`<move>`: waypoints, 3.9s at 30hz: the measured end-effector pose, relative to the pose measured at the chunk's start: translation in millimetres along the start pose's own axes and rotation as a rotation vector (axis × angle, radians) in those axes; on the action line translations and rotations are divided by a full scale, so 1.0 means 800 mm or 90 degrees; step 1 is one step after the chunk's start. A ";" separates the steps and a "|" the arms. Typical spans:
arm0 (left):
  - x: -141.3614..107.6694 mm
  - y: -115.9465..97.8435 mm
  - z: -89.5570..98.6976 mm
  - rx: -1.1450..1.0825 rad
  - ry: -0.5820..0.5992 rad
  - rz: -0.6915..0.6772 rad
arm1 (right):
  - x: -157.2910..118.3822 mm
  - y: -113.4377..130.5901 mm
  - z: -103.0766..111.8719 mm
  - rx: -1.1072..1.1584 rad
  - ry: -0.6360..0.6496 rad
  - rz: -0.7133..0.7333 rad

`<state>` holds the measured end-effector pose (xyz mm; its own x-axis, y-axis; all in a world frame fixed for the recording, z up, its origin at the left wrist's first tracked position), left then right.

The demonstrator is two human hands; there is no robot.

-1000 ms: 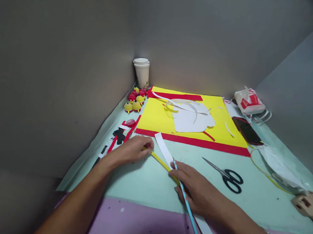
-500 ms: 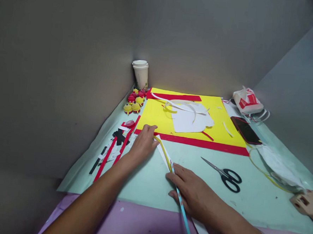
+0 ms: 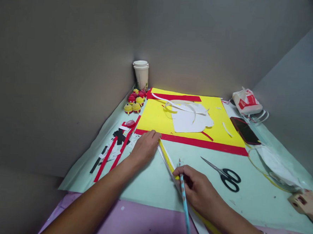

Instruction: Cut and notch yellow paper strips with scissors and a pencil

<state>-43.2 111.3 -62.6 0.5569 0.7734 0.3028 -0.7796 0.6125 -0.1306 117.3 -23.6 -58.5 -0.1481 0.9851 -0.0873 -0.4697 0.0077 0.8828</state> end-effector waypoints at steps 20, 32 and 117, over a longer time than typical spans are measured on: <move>-0.018 -0.006 0.004 -0.046 0.056 -0.097 | -0.021 -0.008 -0.048 -0.020 -0.050 0.108; -0.021 0.008 0.001 -0.148 0.034 -0.049 | -0.026 -0.003 -0.053 -0.148 -0.028 0.152; -0.032 -0.001 -0.003 -0.079 0.022 -0.055 | 0.061 0.015 0.018 0.084 -0.144 0.036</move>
<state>-56.1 91.6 -72.2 0.6318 0.7204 0.2861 -0.6880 0.6912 -0.2212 116.6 27.0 -45.5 0.0343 0.9978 0.0569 -0.3463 -0.0415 0.9372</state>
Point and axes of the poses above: each hand's wrist, its own x-axis towards the middle knuckle, its own z-axis out of the back of the hand, y = z × x, the point moved 4 cm from there along x, towards the middle knuckle, and after that the axes turned 4 degrees about x, right-handed, at the moved point
